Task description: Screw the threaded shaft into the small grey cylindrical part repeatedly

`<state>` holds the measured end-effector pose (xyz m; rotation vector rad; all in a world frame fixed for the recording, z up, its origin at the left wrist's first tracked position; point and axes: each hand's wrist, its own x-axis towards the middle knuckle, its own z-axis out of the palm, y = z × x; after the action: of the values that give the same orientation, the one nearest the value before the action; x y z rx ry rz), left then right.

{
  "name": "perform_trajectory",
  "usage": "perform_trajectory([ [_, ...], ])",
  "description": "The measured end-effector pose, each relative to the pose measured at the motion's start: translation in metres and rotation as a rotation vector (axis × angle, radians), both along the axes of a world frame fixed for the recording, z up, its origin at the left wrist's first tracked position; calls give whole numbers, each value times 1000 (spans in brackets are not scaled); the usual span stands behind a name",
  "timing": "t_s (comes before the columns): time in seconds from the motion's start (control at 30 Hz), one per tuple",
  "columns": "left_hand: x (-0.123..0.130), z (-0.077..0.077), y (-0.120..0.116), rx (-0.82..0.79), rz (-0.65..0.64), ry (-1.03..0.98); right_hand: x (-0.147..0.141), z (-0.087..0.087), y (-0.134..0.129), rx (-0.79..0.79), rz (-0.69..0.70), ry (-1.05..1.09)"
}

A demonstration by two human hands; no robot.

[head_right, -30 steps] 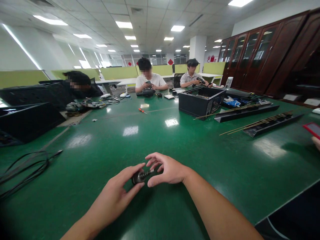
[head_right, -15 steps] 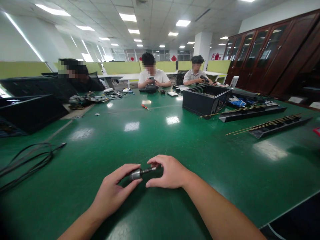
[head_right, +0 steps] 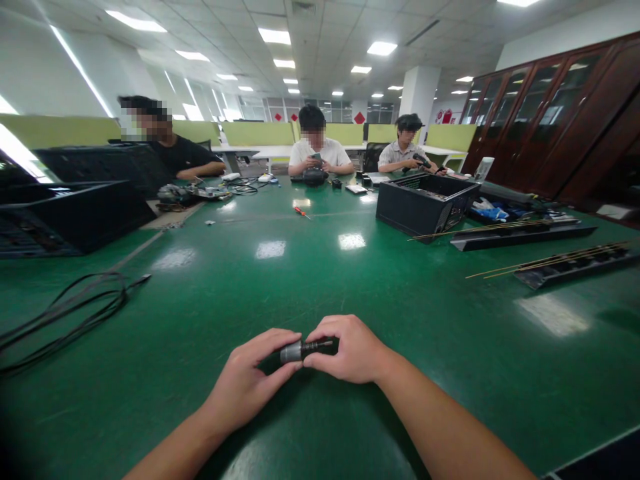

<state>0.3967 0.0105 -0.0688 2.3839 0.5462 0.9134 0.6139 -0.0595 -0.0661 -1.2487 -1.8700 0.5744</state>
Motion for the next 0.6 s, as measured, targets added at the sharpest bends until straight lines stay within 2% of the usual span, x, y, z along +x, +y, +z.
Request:
perform_trajectory([
  [0.6,1,3,-3,3,4,-9,-1,0,-1,7,-25,-31],
])
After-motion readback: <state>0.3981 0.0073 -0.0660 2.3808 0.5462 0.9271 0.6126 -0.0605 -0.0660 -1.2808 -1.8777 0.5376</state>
